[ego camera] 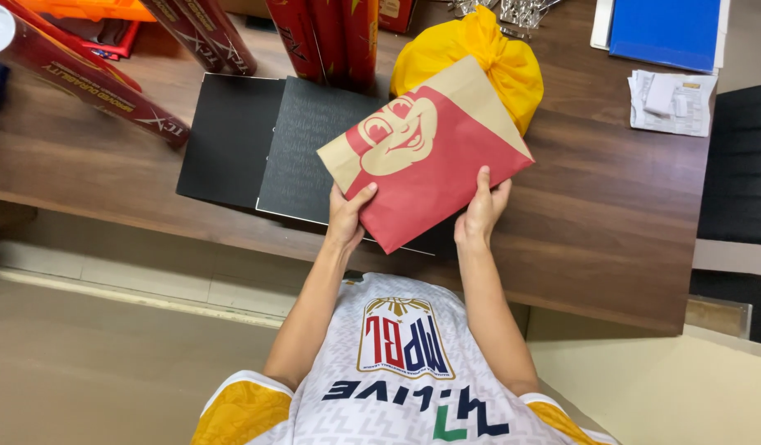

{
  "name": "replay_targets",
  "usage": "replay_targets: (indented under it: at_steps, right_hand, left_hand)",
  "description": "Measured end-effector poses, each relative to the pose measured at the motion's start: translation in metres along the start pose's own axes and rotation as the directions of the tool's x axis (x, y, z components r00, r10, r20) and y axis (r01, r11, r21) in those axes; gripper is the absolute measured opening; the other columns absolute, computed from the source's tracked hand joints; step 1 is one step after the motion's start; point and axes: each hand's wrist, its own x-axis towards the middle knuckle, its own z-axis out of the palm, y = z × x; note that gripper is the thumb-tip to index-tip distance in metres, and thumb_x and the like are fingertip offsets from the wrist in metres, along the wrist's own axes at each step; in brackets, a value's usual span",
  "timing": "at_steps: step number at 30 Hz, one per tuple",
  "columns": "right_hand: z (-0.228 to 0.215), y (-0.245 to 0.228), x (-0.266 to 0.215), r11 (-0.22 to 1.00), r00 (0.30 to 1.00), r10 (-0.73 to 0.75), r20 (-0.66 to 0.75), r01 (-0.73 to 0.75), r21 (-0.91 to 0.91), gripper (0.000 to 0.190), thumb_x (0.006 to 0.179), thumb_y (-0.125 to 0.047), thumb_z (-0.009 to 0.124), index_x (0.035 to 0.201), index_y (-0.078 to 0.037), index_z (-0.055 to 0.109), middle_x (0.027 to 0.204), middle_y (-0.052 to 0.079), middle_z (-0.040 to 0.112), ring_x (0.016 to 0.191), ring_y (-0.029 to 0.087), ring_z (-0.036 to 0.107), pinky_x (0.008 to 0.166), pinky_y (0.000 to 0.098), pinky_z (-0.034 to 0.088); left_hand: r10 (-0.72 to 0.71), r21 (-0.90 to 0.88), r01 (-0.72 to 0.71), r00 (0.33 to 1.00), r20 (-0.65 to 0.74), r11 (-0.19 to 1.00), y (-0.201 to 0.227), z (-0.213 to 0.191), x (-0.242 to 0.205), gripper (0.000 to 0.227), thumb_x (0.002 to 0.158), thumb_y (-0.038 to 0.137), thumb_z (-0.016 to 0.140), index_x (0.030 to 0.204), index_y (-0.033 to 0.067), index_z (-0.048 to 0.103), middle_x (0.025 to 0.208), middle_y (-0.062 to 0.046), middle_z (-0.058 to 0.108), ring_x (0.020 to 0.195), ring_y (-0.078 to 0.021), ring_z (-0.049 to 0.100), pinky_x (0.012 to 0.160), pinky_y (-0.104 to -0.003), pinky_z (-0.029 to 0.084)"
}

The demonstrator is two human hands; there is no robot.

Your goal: Organizing badminton shuttlecock tubes by inspecting their labels and folding a paper bag.

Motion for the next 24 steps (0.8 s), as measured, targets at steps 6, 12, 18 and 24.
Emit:
replay_targets:
  at_steps: [6,12,18,24]
  right_hand:
    - [-0.002,-0.029,-0.005,0.964,0.966,0.250,0.061,-0.255,0.077,0.057,0.098,-0.019,0.068,0.144,-0.013,0.036,0.149,0.009,0.050,0.135,0.023,0.050,0.115,0.0462,0.042]
    - [-0.020,-0.051,-0.001,0.935,0.911,0.275,0.308,-0.327,0.134,0.064,0.095,-0.017,0.070,0.151,-0.012,0.040,0.150,0.006,0.049,0.136,0.023,0.049,0.116,0.0451,0.042]
    - [-0.069,-0.045,0.032,0.992,0.961,0.077,0.265,-0.100,0.077,0.038,0.098,-0.005,0.072,0.132,-0.006,0.054,0.135,0.010,0.064,0.124,0.023,0.060,0.114,0.0411,0.048]
    - [-0.109,-0.051,0.057,0.996,0.950,-0.043,0.311,0.064,-0.057,0.035,0.102,0.001,0.071,0.132,-0.002,0.053,0.132,0.013,0.065,0.121,0.021,0.061,0.113,0.0378,0.049]
  left_hand:
    - [0.103,-0.038,-0.105,0.992,-0.068,0.994,-0.015,0.014,-0.009,0.065,0.087,0.005,0.077,0.141,-0.0011,0.043,0.134,-0.015,0.060,0.121,-0.0241,0.062,0.104,-0.039,0.054]
    - [0.133,-0.078,-0.135,0.991,-0.027,0.988,-0.036,0.032,-0.020,0.064,0.089,0.004,0.078,0.143,-0.0025,0.043,0.135,-0.014,0.060,0.122,-0.0223,0.061,0.106,-0.038,0.052]
    - [0.086,-0.048,-0.085,0.996,0.019,0.995,-0.074,0.017,-0.019,0.061,0.091,0.006,0.078,0.142,-0.0030,0.047,0.136,-0.013,0.062,0.123,-0.0190,0.062,0.106,-0.034,0.051]
    - [-0.001,0.081,0.002,1.000,-0.013,0.997,-0.071,0.014,-0.035,0.055,0.096,0.018,0.071,0.143,-0.0014,0.051,0.123,-0.010,0.069,0.103,-0.0130,0.067,0.083,-0.027,0.053]
